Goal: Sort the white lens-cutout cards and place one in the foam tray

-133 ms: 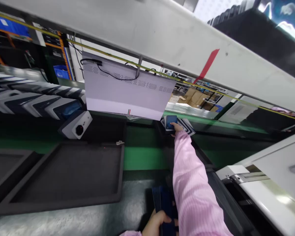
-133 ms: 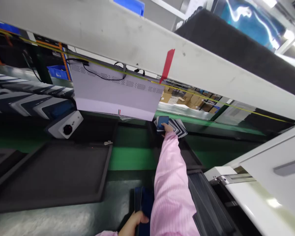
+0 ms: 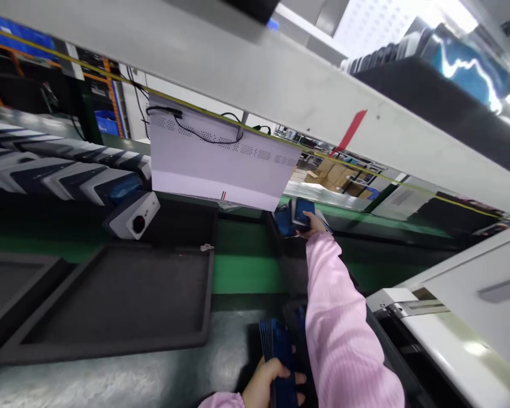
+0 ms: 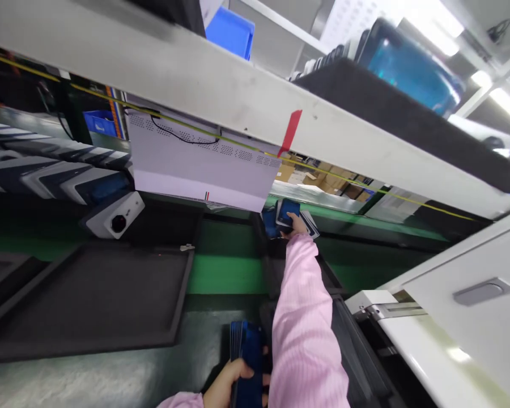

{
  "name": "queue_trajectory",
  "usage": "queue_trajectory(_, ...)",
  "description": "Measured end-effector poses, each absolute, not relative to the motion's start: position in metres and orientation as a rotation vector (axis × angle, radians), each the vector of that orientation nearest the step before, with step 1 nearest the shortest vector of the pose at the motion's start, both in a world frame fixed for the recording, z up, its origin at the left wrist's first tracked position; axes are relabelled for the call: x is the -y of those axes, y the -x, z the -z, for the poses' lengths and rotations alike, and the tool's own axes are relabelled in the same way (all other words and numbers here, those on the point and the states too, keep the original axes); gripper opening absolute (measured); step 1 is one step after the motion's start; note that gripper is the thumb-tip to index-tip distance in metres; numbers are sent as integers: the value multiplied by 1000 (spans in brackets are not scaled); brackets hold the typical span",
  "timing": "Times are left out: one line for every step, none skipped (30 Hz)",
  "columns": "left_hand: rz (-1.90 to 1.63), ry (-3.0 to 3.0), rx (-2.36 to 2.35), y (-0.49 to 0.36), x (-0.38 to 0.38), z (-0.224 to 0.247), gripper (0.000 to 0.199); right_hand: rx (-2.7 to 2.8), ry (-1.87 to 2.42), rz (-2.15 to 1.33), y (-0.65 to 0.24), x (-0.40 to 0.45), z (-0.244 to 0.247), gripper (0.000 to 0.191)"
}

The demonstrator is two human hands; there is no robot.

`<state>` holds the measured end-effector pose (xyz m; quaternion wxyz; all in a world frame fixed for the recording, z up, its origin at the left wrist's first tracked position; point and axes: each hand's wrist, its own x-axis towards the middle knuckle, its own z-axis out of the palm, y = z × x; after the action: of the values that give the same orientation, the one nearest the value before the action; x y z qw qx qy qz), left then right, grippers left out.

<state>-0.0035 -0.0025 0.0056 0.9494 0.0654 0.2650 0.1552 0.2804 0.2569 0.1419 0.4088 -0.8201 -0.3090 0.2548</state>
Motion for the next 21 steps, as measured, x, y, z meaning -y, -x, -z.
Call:
queue_trajectory(-310,-127,-533,5,3,-8,59,735,1982,-686,-279,-247,-153,31)
queue_trajectory(-313,-125,-541,8,4,-11,58,684,1892,-728,-277,-235,-163,30)
queue_trajectory(-321,-130,-558,10,4,-15,57,633,1803,-764,-273,-221,-173,28)
queue_trajectory(-331,-141,-576,12,4,-19,54,591,1724,-789,-267,-204,-183,24)
queue_trajectory(-340,-152,-591,13,4,-23,52,554,1649,-810,-260,-186,-190,20)
queue_trajectory(-343,-164,-602,14,4,-26,48,521,1579,-830,-250,-167,-196,17)
queue_trajectory(-346,-174,-604,15,2,-30,45,494,1514,-850,-239,-145,-200,15)
queue_trajectory(-347,-177,-597,16,1,-32,42,471,1455,-873,-225,-123,-202,14)
queue_trajectory(-356,-179,-596,17,-1,-34,39,453,1400,-897,-210,-99,-202,13)
queue_trajectory(-360,-182,-591,18,-2,-35,35,439,1353,-919,-193,-75,-199,13)
queue_trajectory(-374,-188,-587,21,-3,-35,33,428,1315,-937,-175,-50,-195,14)
queue_trajectory(-392,-195,-588,25,-3,-35,31,414,1280,-955,-157,-26,-190,14)
queue_trajectory(-417,-203,-593,31,-3,-34,30,396,1249,-971,-138,-3,-182,15)
queue_trajectory(-440,-214,-598,40,-1,-34,29,372,1219,-991,-120,18,-173,16)
queue_trajectory(-458,-226,-601,51,1,-34,29,326,1178,-1031,-103,37,-163,18)
queue_trajectory(-470,-240,-603,64,4,-33,30,287,1157,-1061,-87,54,-152,19)
queue_trajectory(-471,-254,-603,80,8,-32,30,277,1169,-1087,-73,68,-140,20)
queue_trajectory(-463,-268,-600,97,11,-31,31,296,1213,-1101,-61,79,-128,21)
queue_trajectory(-446,-281,-597,116,15,-29,32,337,1279,-1106,-50,88,-117,23)
queue_trajectory(-423,-291,-592,135,19,-27,33,382,1345,-1107,-42,93,-105,25)
queue_trajectory(-405,-299,-589,153,22,-25,35,424,1407,-1106,-35,97,-95,27)
